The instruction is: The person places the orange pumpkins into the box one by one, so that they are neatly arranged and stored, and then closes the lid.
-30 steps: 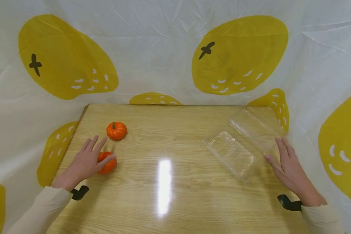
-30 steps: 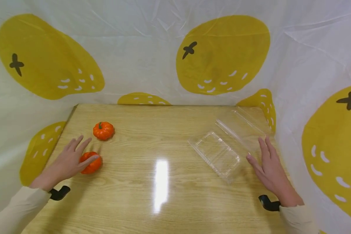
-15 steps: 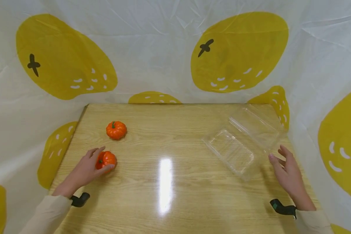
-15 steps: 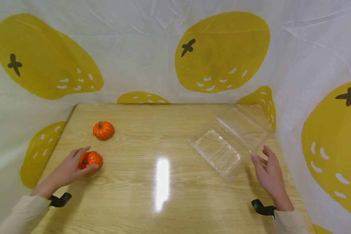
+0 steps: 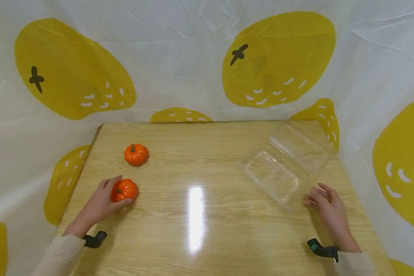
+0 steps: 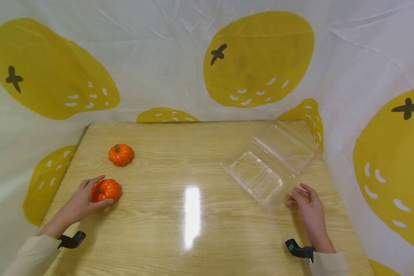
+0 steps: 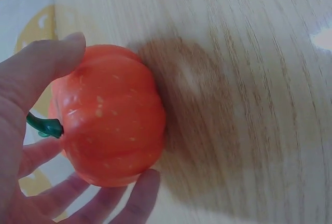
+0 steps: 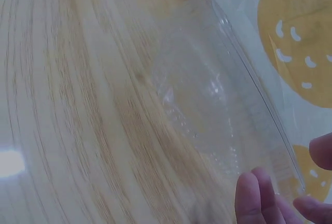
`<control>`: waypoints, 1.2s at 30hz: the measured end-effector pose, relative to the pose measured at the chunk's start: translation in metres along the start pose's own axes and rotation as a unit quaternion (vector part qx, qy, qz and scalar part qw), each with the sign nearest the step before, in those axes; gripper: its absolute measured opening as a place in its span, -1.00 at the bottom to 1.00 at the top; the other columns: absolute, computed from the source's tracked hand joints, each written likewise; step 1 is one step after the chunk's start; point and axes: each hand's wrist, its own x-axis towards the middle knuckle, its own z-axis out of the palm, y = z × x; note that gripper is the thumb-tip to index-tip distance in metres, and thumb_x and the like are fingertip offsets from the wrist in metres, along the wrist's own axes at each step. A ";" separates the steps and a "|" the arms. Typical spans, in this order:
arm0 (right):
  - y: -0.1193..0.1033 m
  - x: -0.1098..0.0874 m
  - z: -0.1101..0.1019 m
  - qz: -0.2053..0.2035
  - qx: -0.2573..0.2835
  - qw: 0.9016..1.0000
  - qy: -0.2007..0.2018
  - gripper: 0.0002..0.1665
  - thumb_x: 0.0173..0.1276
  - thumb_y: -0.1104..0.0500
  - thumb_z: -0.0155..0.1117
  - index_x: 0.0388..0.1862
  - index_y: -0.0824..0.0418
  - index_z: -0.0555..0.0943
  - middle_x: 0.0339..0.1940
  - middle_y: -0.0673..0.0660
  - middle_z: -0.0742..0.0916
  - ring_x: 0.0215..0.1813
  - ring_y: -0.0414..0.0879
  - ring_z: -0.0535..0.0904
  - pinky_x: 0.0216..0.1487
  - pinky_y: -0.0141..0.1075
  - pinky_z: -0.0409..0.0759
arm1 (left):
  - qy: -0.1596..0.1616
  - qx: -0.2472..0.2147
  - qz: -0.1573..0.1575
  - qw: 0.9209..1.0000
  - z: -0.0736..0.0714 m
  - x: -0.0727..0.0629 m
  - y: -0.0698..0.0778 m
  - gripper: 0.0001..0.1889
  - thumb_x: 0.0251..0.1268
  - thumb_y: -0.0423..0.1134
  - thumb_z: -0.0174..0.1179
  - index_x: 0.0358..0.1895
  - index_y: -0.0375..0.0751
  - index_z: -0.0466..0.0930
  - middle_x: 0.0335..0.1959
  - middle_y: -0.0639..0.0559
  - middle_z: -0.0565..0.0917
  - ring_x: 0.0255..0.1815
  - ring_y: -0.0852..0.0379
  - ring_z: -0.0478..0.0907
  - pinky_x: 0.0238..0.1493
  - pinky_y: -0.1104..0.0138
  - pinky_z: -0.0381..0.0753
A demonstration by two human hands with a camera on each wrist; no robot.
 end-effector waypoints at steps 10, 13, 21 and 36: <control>0.005 -0.001 0.013 0.004 0.153 0.988 -0.028 -0.68 0.55 0.37 0.16 0.10 -0.01 0.57 -0.19 -0.07 0.79 -0.20 -0.22 0.80 -0.11 -0.41 0.80 | 0.042 -0.022 -0.002 0.999 0.008 0.002 -0.004 -0.10 0.18 0.00 0.53 0.46 -0.37 0.29 0.28 -0.50 0.38 0.23 -0.45 0.46 0.21 -0.36 0.52; 0.005 -0.002 0.015 0.013 0.156 0.987 -0.020 -0.68 0.54 0.38 0.18 0.09 -0.01 0.60 -0.22 -0.06 0.80 -0.21 -0.21 0.80 -0.11 -0.40 0.80 | 0.061 -0.031 0.002 0.998 0.011 0.002 -0.006 -0.11 0.16 -0.04 0.55 0.45 -0.38 0.31 0.25 -0.49 0.41 0.21 -0.44 0.47 0.18 -0.32 0.54; 0.006 -0.004 0.017 0.004 0.198 0.980 -0.033 -0.64 0.54 0.43 0.13 0.15 0.06 0.58 -0.22 0.01 0.82 -0.20 -0.16 0.82 -0.09 -0.38 0.81 | 0.081 -0.069 -0.004 0.994 0.020 0.003 -0.012 -0.14 0.20 -0.02 0.52 0.45 -0.37 0.33 0.20 -0.43 0.45 0.11 -0.38 0.60 0.09 -0.09 0.71; 0.008 -0.004 0.017 -0.020 0.228 0.972 -0.049 -0.62 0.56 0.45 0.06 0.21 0.13 0.55 -0.24 0.04 0.83 -0.22 -0.13 0.80 -0.13 -0.35 0.82 | 0.067 -0.105 -0.034 0.992 0.023 0.004 -0.010 -0.13 0.24 0.04 0.48 0.49 -0.31 0.29 0.26 -0.43 0.39 0.23 -0.45 0.54 0.21 -0.23 0.65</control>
